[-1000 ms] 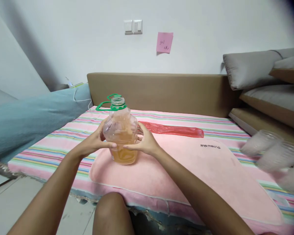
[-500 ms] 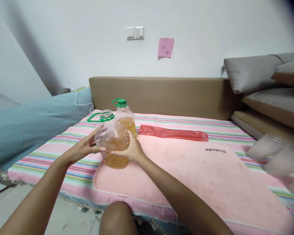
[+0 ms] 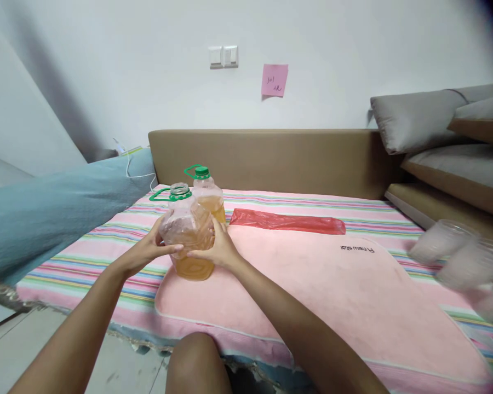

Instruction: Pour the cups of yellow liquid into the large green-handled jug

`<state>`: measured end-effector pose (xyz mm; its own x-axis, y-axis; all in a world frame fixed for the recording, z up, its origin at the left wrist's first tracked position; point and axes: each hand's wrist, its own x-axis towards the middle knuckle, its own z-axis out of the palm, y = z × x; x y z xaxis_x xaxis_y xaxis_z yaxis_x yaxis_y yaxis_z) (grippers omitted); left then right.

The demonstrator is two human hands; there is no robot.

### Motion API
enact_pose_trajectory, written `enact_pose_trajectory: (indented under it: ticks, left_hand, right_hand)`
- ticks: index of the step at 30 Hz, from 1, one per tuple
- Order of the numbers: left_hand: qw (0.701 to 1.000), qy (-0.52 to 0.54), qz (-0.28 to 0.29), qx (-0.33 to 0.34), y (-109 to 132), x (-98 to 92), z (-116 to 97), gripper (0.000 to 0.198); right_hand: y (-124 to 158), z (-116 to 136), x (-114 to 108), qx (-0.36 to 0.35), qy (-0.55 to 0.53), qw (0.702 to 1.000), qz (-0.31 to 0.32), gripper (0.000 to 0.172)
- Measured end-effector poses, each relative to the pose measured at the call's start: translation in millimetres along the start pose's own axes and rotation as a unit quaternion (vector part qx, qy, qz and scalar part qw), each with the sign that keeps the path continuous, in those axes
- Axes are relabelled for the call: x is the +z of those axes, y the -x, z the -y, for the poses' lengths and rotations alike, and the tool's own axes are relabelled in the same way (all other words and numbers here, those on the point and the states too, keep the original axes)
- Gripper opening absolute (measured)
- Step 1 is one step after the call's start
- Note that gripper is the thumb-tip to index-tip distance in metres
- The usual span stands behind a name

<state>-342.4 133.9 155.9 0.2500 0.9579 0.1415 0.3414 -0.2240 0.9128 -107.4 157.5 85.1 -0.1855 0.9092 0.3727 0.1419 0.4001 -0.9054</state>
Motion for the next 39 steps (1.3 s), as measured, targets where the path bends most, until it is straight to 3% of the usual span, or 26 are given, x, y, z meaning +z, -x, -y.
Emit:
enact_pose_trajectory:
  ticks: [6, 9, 12, 14, 16, 19, 24, 30, 35, 39]
  left_hand:
    - [0.999, 0.009, -0.04, -0.005, 3.6, 6.5, -3.1, 0.123]
    - [0.995, 0.012, -0.096, -0.002, 0.5, 9.0, 7.7, 0.129]
    - [0.987, 0.02, -0.159, 0.031, -4.7, 12.8, 22.8, 0.139]
    - [0.986, 0.036, -0.153, 0.053, -6.4, 16.9, 29.0, 0.141]
    - [0.984, 0.039, -0.159, 0.071, -5.5, 23.1, 30.4, 0.142]
    - [0.972, 0.002, -0.211, 0.102, -1.2, 37.2, 27.4, 0.142]
    - [0.934, -0.062, -0.323, 0.136, 4.0, 69.8, 23.5, 0.13]
    - [0.868, -0.134, -0.466, 0.106, 2.5, 108.9, 12.0, 0.125]
    - [0.824, -0.165, -0.539, 0.056, -4.1, 133.2, -4.3, 0.121]
    - [0.806, -0.163, -0.568, 0.021, -11.1, 142.6, -3.7, 0.123]
  right_hand:
    - [-9.1, 6.4, -1.6, 0.026, -0.071, 0.997, 0.028, 0.14]
    - [-18.7, 6.1, -5.0, 0.02, -0.089, 0.994, 0.055, 0.141]
    - [-27.5, 4.7, -9.3, 0.009, -0.107, 0.99, 0.094, 0.142]
    - [-31.2, 4.9, -12.5, -0.002, -0.12, 0.985, 0.123, 0.141]
    - [-33.1, 5.8, -16.6, -0.02, -0.132, 0.979, 0.152, 0.136]
    - [-33.2, 5.8, -24.0, -0.05, -0.131, 0.975, 0.175, 0.123]
    - [-28.8, -5.8, -25.8, -0.021, -0.079, 0.991, 0.105, 0.097]
    - [-20.3, -19.9, 0.5, 0.011, -0.094, 0.994, 0.052, 0.059]
    - [-23.9, -20.2, 20.6, 0.006, -0.099, 0.995, 0.028, 0.055]
    - [-28.4, -13.9, 26.9, 0.021, -0.059, 0.998, -0.002, 0.055]
